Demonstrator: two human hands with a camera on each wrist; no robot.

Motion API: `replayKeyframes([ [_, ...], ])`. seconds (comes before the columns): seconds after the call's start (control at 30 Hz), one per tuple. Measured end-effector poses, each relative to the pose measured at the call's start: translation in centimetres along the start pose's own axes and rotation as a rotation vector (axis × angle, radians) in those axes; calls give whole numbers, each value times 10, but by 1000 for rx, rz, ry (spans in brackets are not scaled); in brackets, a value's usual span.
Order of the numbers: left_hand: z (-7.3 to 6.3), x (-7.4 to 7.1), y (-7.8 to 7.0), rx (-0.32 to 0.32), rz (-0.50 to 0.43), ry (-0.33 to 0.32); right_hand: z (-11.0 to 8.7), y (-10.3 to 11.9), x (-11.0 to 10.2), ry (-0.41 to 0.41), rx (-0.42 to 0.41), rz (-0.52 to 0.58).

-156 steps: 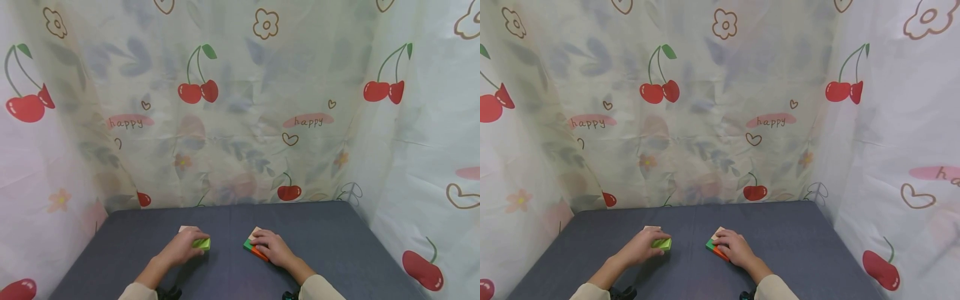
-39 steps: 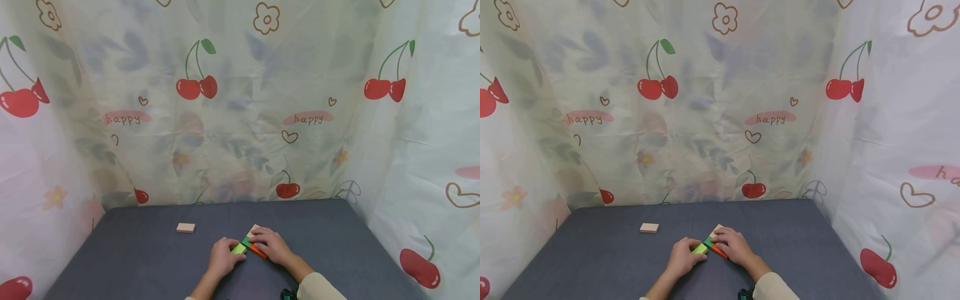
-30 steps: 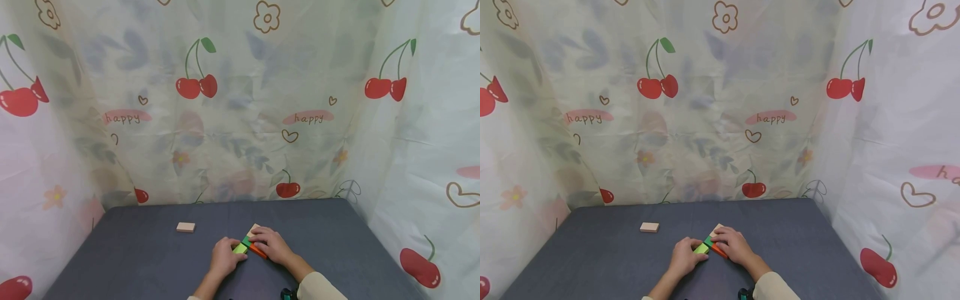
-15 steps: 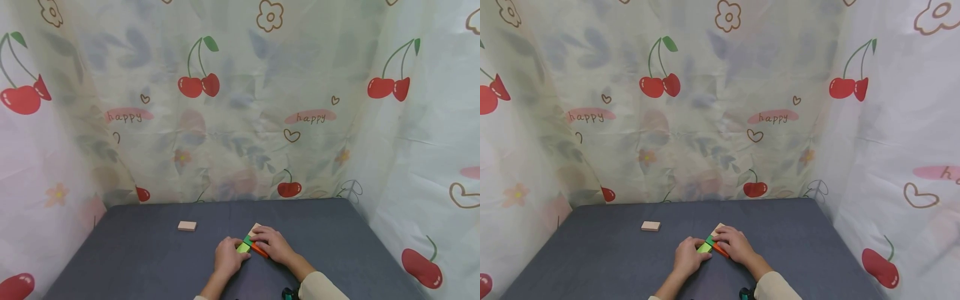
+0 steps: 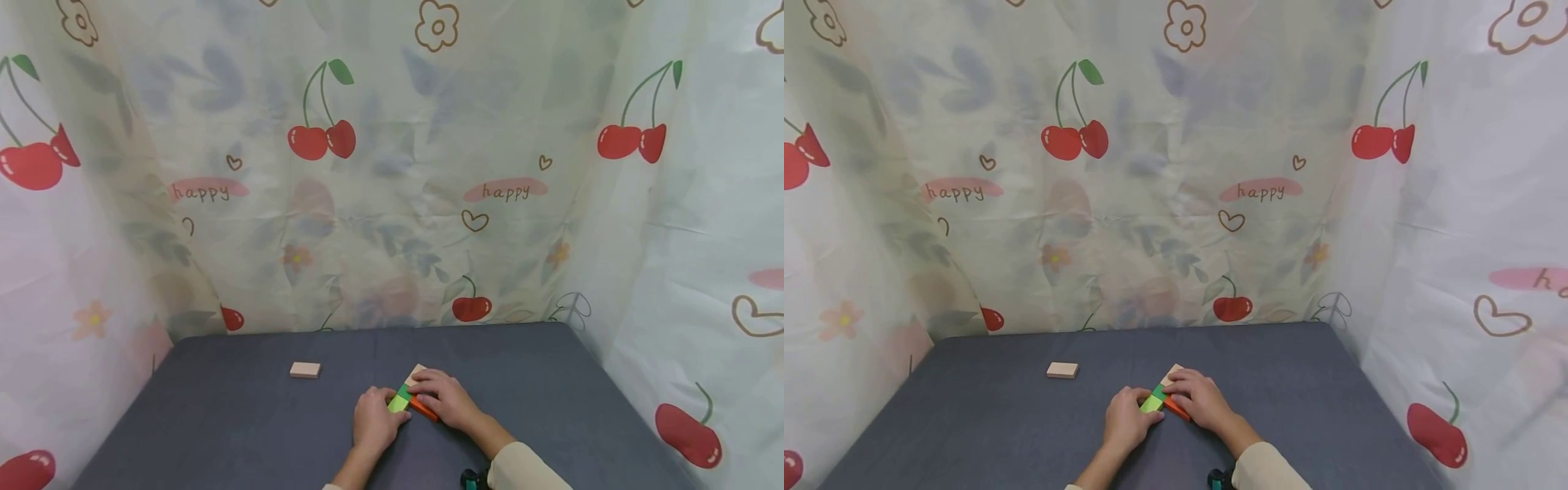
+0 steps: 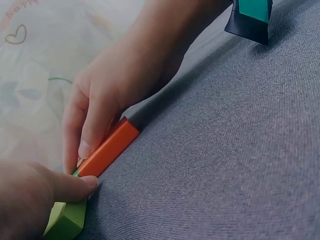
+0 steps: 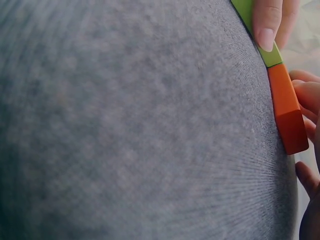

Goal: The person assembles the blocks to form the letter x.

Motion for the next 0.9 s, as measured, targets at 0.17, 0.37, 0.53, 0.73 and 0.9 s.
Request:
replayKeyframes([
  [0.17, 1, 0, -1, -6, 14, -5, 0, -1, 0, 4, -2, -11],
  [0.37, 1, 0, -3, -22, 24, -8, 0, -2, 0, 11, 6, -15],
  [0.53, 0, 2, -3, -42, 35, 9, 1, -2, 0, 21, 19, -26],
  [0.73, 0, 1, -3, -34, 36, 16, 4, 3, 0, 41, 14, -69],
  [0.9, 1, -1, -2, -16, -2, 44, 7, 12, -3, 21, -22, -162],
])
Point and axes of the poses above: each hand's wrist, its own z-axis towards the middle knuckle, its own x-axis out of the palm, y = z × x, the point moved 6 cm from there along z, towards the middle knuckle, and after that the axes turned 5 degrees about x, right-handed, at the moved point
